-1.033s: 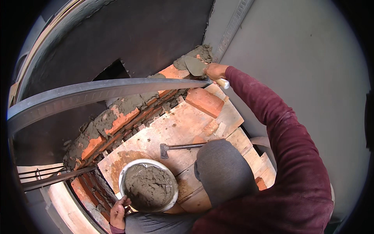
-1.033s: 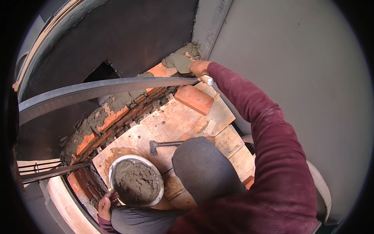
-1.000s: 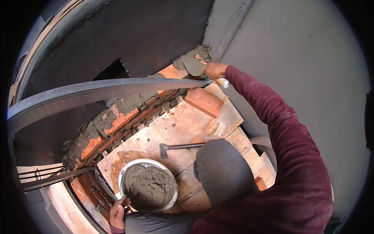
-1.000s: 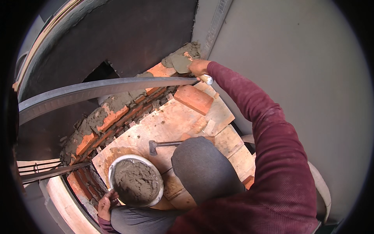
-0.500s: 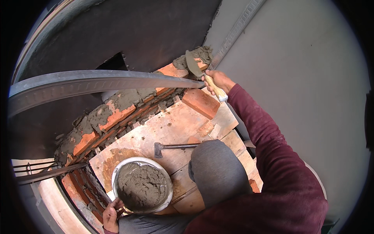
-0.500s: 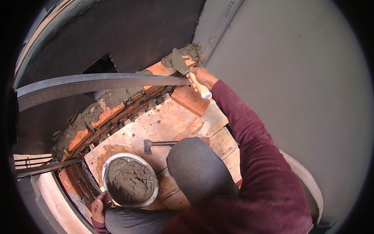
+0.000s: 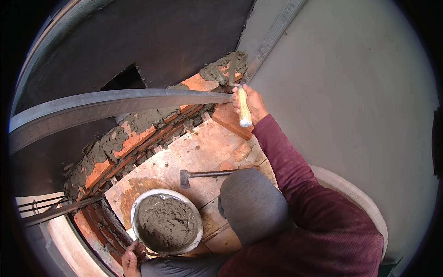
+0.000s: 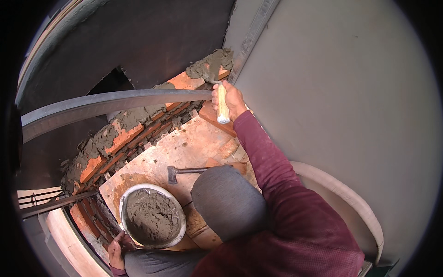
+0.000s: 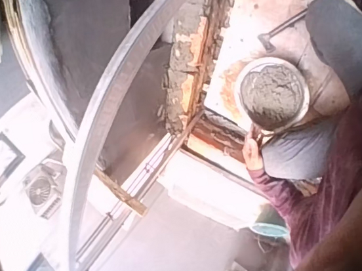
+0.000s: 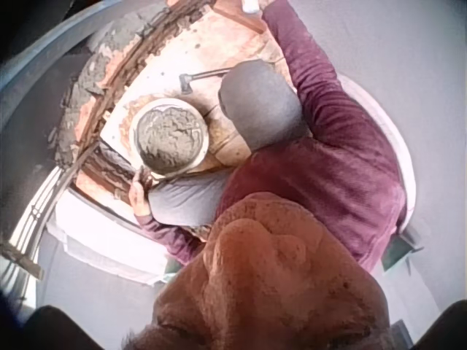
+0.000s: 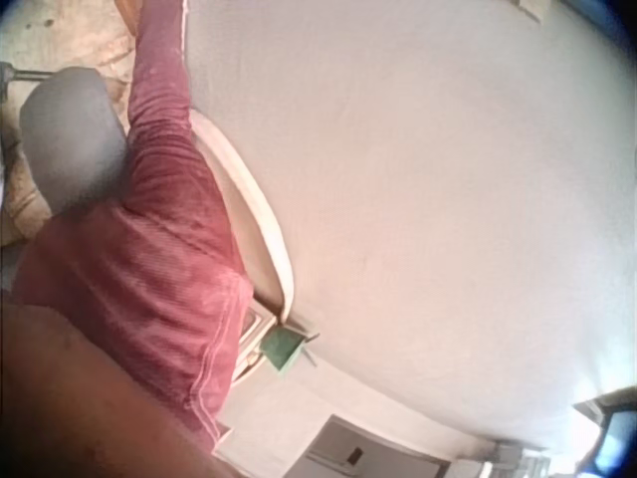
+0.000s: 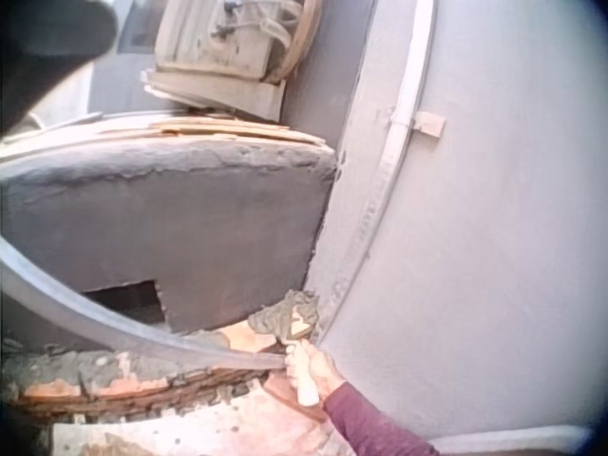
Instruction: The person applies mortar to a row of bricks using a trowel, positions a brick by hand, and taps it into place with a hammer.
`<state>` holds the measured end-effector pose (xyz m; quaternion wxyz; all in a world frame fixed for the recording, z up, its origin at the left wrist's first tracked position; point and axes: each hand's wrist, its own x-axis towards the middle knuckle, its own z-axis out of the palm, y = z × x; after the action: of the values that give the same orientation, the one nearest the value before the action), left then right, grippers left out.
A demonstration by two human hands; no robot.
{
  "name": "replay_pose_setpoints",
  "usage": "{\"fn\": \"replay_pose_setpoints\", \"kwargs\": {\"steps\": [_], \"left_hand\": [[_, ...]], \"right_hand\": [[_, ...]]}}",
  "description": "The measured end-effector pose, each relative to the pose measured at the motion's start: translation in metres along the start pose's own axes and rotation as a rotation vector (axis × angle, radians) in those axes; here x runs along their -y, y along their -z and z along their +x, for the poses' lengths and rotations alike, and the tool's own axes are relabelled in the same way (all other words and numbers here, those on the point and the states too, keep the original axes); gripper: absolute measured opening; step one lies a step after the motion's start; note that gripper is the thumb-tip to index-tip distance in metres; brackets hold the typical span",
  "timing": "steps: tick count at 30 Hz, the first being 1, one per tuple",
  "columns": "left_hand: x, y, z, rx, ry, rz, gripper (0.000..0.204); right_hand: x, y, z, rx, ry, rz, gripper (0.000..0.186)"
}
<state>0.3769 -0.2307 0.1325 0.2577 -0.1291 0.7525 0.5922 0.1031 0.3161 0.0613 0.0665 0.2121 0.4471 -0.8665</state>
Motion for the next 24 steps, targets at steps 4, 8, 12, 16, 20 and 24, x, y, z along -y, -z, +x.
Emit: {"fn": "replay_pose_setpoints", "kwargs": {"steps": [4,8,12,16,20,24], "left_hand": [[0.001,0.0,0.0,-0.008,-0.009,0.006,0.071],[0.0,0.004,0.006,0.019,0.055,0.012,0.071],[-0.004,-0.001,0.01,0.007,0.036,0.04,0.07],[0.004,0.001,0.01,0.016,0.024,-0.03,0.069],[0.002,0.008,0.005,0.003,0.093,-0.042,0.069],[0.045,0.027,0.013,-0.248,0.116,-0.035,0.067]], "right_hand": [[-0.011,0.03,-0.007,-0.054,0.03,0.127,0.035],[-0.018,0.021,0.0,-0.088,0.055,0.29,0.037],[-0.006,0.023,0.031,-0.001,0.077,0.56,0.035],[0.017,0.018,0.041,0.16,-0.215,0.142,0.038],[0.022,-0.001,0.012,0.019,-0.181,-0.378,0.038],[0.062,0.037,0.036,-0.09,-0.226,-0.519,0.037]]}}
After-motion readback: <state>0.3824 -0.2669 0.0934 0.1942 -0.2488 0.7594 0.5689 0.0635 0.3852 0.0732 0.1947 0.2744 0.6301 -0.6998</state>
